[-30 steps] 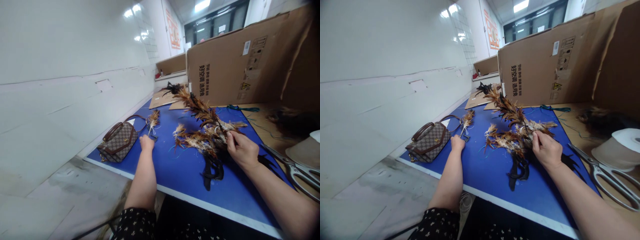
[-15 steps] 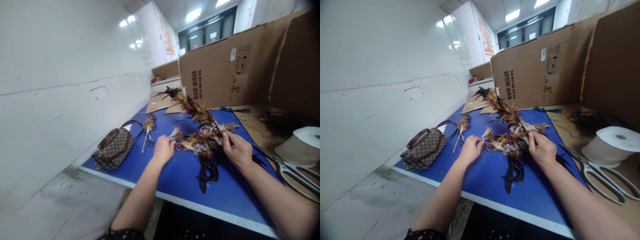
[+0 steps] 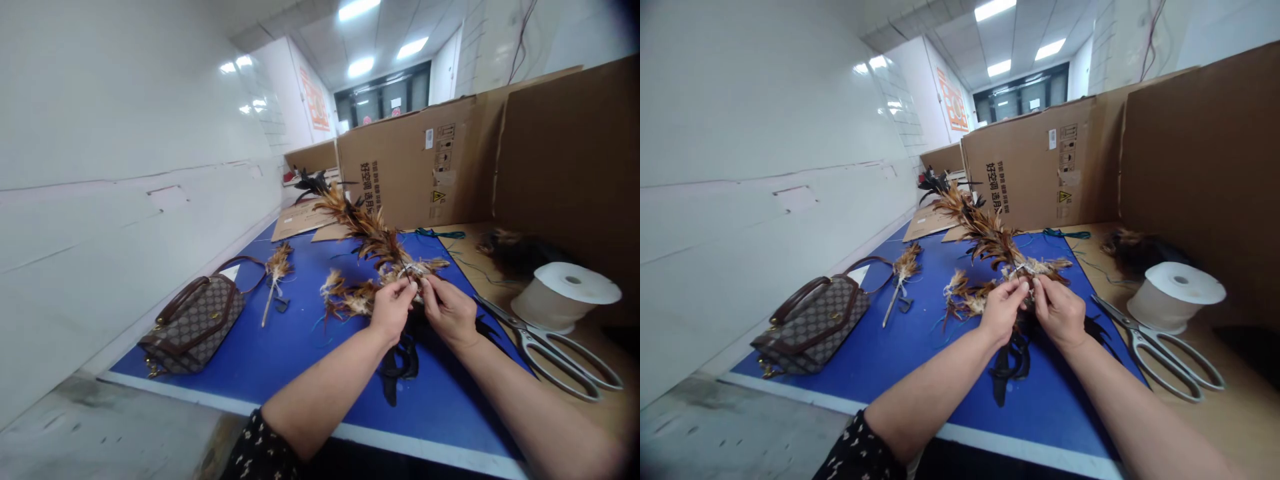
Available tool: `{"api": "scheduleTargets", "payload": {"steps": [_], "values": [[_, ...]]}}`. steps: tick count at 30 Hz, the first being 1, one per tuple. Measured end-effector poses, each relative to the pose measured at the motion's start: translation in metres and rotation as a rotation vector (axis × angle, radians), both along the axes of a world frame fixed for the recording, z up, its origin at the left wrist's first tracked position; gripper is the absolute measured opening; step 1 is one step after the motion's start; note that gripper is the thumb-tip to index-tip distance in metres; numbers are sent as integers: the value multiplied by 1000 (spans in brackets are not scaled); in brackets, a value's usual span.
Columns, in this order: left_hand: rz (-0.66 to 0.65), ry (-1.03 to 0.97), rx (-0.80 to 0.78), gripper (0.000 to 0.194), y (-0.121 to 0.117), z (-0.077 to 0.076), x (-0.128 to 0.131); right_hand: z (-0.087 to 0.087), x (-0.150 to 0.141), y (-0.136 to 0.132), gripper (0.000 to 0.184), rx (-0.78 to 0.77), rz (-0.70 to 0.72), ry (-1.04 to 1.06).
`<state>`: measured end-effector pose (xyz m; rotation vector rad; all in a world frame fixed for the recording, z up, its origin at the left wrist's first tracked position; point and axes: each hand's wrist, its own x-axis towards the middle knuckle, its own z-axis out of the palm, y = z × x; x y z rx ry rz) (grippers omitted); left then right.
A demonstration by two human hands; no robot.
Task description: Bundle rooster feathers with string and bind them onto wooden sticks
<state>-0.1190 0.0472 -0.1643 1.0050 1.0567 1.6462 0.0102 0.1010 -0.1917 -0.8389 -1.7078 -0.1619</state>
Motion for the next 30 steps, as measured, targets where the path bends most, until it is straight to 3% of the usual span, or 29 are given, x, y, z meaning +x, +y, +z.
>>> {"api": "scheduleTargets", "payload": {"steps": [4, 10, 14, 18, 22, 26, 30], "values": [[-29, -117, 124, 35, 0, -4, 7, -3, -9, -8, 26, -22, 59, -10], [108, -260, 78, 32, -12, -5, -2, -2, -24, -29, 28, 48, 93, -161], [109, -58, 125, 32, -20, -6, -23, 3, -25, -38, 29, 92, 205, -194], [11, -1, 131, 38, -22, -7, -36, 16, -14, -38, 14, 17, 231, -105], [8, 112, 130, 40, -24, -4, -35, 25, -12, -39, 11, -117, 260, 19], [46, 299, 259, 32, -30, -5, -28, 28, -20, -42, 23, -270, 356, 68], [-52, 408, 287, 27, -34, -12, -26, 33, -19, -41, 19, -262, 367, 75]]}}
